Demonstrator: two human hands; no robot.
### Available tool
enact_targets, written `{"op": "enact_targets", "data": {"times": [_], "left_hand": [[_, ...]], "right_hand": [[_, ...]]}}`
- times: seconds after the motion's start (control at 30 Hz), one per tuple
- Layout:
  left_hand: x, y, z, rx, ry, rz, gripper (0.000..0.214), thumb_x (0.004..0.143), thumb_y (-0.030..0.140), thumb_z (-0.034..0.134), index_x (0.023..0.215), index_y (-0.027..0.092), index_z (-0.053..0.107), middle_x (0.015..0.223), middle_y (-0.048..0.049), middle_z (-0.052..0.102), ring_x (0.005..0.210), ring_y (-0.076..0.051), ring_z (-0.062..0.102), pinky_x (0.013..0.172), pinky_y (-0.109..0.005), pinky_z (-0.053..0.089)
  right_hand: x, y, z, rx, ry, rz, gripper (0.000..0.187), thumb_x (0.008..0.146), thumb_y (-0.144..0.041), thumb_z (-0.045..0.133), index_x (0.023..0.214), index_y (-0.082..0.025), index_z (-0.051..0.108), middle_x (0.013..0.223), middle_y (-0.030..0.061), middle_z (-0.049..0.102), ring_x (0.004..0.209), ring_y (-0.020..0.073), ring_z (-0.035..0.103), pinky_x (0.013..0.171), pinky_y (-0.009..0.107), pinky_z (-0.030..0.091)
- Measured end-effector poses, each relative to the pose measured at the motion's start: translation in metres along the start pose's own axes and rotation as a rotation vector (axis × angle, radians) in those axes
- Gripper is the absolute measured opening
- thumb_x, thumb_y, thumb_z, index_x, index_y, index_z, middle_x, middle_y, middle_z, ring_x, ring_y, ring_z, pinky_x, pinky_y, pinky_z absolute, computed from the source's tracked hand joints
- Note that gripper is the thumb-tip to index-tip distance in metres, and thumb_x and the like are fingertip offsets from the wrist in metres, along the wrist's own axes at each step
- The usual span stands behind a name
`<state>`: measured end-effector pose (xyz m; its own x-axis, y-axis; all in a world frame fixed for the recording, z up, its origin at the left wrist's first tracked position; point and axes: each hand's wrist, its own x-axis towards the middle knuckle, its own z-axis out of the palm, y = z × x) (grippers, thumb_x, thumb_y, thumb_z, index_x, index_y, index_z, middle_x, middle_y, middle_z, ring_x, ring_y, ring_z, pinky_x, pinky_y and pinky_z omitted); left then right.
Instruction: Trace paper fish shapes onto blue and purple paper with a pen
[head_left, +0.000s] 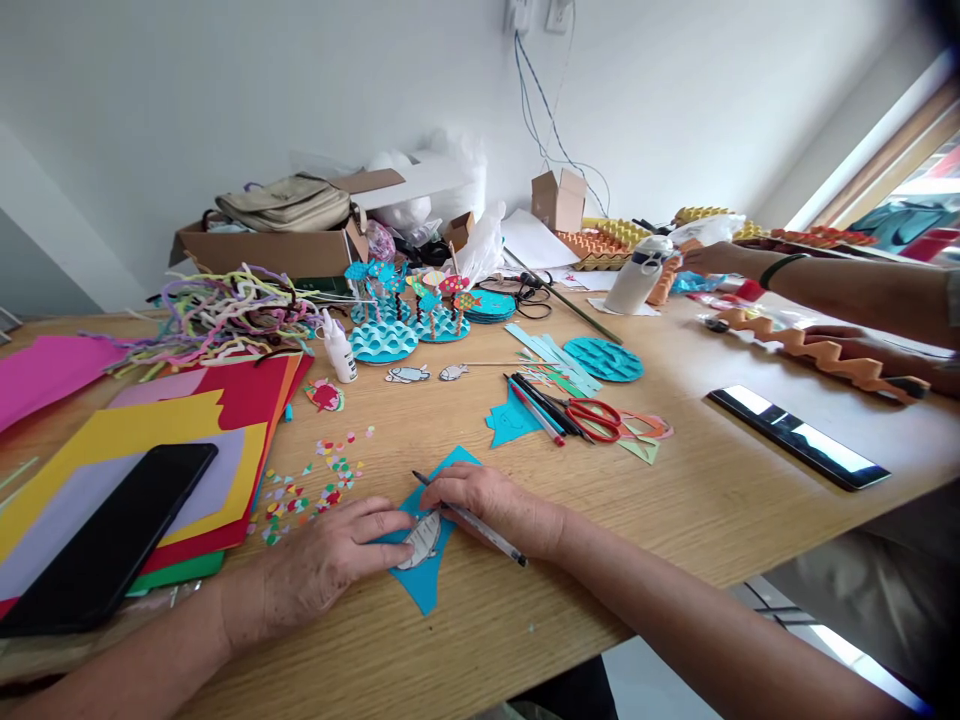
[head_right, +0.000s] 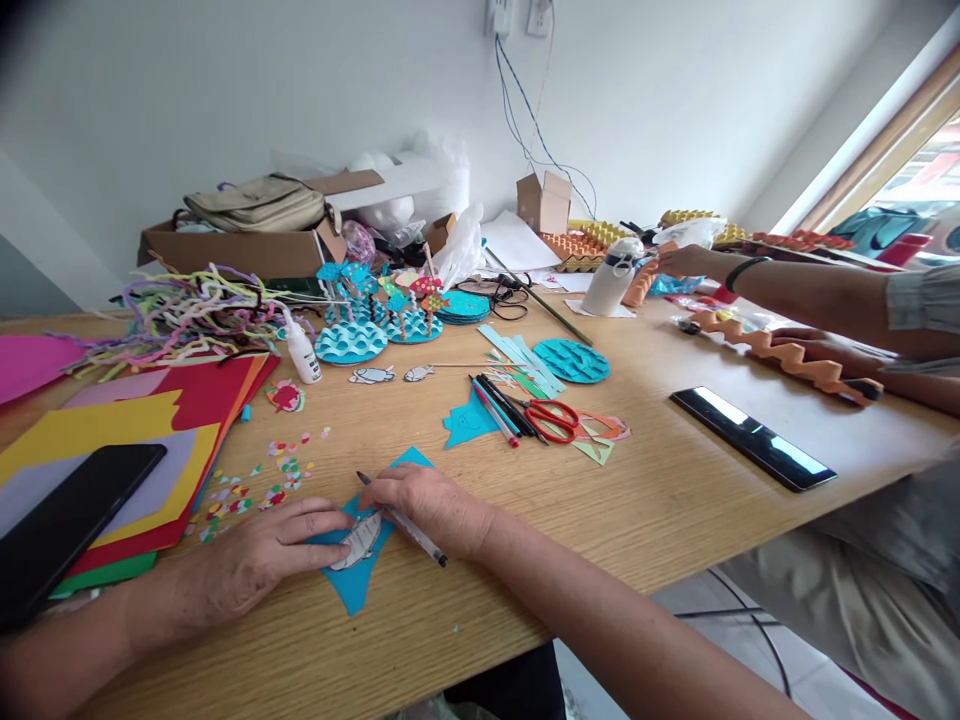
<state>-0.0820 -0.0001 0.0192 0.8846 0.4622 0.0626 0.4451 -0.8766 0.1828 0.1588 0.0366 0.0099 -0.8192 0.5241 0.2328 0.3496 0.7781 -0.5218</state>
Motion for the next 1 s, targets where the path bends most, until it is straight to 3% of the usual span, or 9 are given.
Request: {"op": "enact_targets", "data": {"times": [0.13, 0.23, 0.3, 0.4, 0.5, 0.7, 0.83, 1.0], "left_hand": [[0.004, -0.001, -0.001, -0.042, -0.018, 0.033, 0.038, 0.09, 0.01, 0.037, 0.121, 0.025, 0.054, 0.125, -0.0033, 0.056, 0.112, -0.026, 0.046, 0.092, -0.04, 0.043], [0.01, -0.002, -0.003, -0.124, -0.024, 0.048, 0.034, 0.092, 0.01, 0.035, 0.115, 0.022, 0.058, 0.122, -0.0031, 0.058, 0.111, -0.023, 0.045, 0.094, -0.036, 0.04], [0.014, -0.002, -0.005, -0.188, -0.011, 0.053, 0.032, 0.093, 0.011, 0.034, 0.109, 0.021, 0.06, 0.118, -0.0027, 0.06, 0.11, -0.021, 0.045, 0.094, -0.033, 0.039], [0.019, -0.004, -0.006, -0.271, 0.016, 0.057, 0.03, 0.095, 0.015, 0.034, 0.102, 0.02, 0.062, 0.111, -0.0027, 0.063, 0.105, -0.02, 0.046, 0.093, -0.031, 0.037], [0.022, -0.007, -0.005, -0.334, 0.027, 0.063, 0.033, 0.097, 0.022, 0.031, 0.098, 0.02, 0.064, 0.105, -0.0042, 0.064, 0.1, -0.019, 0.048, 0.089, -0.03, 0.038], [0.027, -0.01, -0.003, -0.426, 0.07, 0.056, 0.05, 0.097, 0.038, 0.019, 0.089, 0.019, 0.064, 0.095, -0.0072, 0.064, 0.097, -0.019, 0.049, 0.087, -0.032, 0.038], [0.029, -0.009, -0.005, -0.445, 0.054, 0.047, 0.047, 0.098, 0.034, 0.02, 0.084, 0.018, 0.063, 0.092, -0.0059, 0.064, 0.093, -0.018, 0.051, 0.088, -0.031, 0.038], [0.027, -0.008, -0.006, -0.458, 0.066, -0.023, 0.03, 0.097, 0.025, 0.031, 0.091, 0.017, 0.059, 0.092, -0.006, 0.06, 0.091, -0.018, 0.052, 0.083, -0.029, 0.04]], "right_hand": [[-0.001, -0.001, -0.002, 0.008, 0.009, 0.007, 0.02, 0.086, -0.011, 0.044, 0.095, -0.013, 0.062, 0.089, 0.0074, 0.064, 0.082, 0.0165, 0.058, 0.073, 0.025, 0.045], [-0.006, -0.01, -0.011, 0.062, 0.129, 0.049, 0.014, 0.084, -0.02, 0.051, 0.091, -0.013, 0.061, 0.082, 0.0072, 0.064, 0.075, 0.0158, 0.057, 0.068, 0.024, 0.044], [-0.014, -0.02, -0.017, 0.148, 0.227, 0.115, 0.015, 0.086, -0.025, 0.049, 0.083, -0.015, 0.06, 0.073, 0.0038, 0.061, 0.066, 0.0129, 0.055, 0.061, 0.022, 0.042], [-0.026, -0.04, -0.019, 0.335, 0.231, 0.232, 0.025, 0.091, -0.03, 0.04, 0.077, -0.018, 0.057, 0.059, -0.0027, 0.051, 0.052, 0.0087, 0.046, 0.051, 0.019, 0.035], [-0.032, -0.056, -0.008, 0.451, 0.204, 0.319, 0.016, 0.088, -0.029, 0.041, 0.088, -0.018, 0.053, 0.06, -0.0044, 0.049, 0.052, 0.0088, 0.043, 0.049, 0.019, 0.033], [-0.02, -0.062, 0.027, 0.409, 0.237, 0.325, 0.008, 0.076, -0.013, 0.043, 0.079, -0.019, 0.048, 0.06, -0.005, 0.047, 0.052, 0.0088, 0.042, 0.05, 0.019, 0.031], [-0.01, -0.064, 0.037, 0.391, 0.265, 0.379, 0.012, 0.072, -0.01, 0.042, 0.078, -0.02, 0.044, 0.061, -0.0044, 0.05, 0.049, 0.0087, 0.043, 0.049, 0.02, 0.031], [-0.007, -0.064, 0.039, 0.392, 0.311, 0.466, 0.007, 0.075, -0.014, 0.045, 0.075, -0.021, 0.044, 0.062, -0.0037, 0.051, 0.05, 0.0089, 0.044, 0.049, 0.019, 0.033]]}}
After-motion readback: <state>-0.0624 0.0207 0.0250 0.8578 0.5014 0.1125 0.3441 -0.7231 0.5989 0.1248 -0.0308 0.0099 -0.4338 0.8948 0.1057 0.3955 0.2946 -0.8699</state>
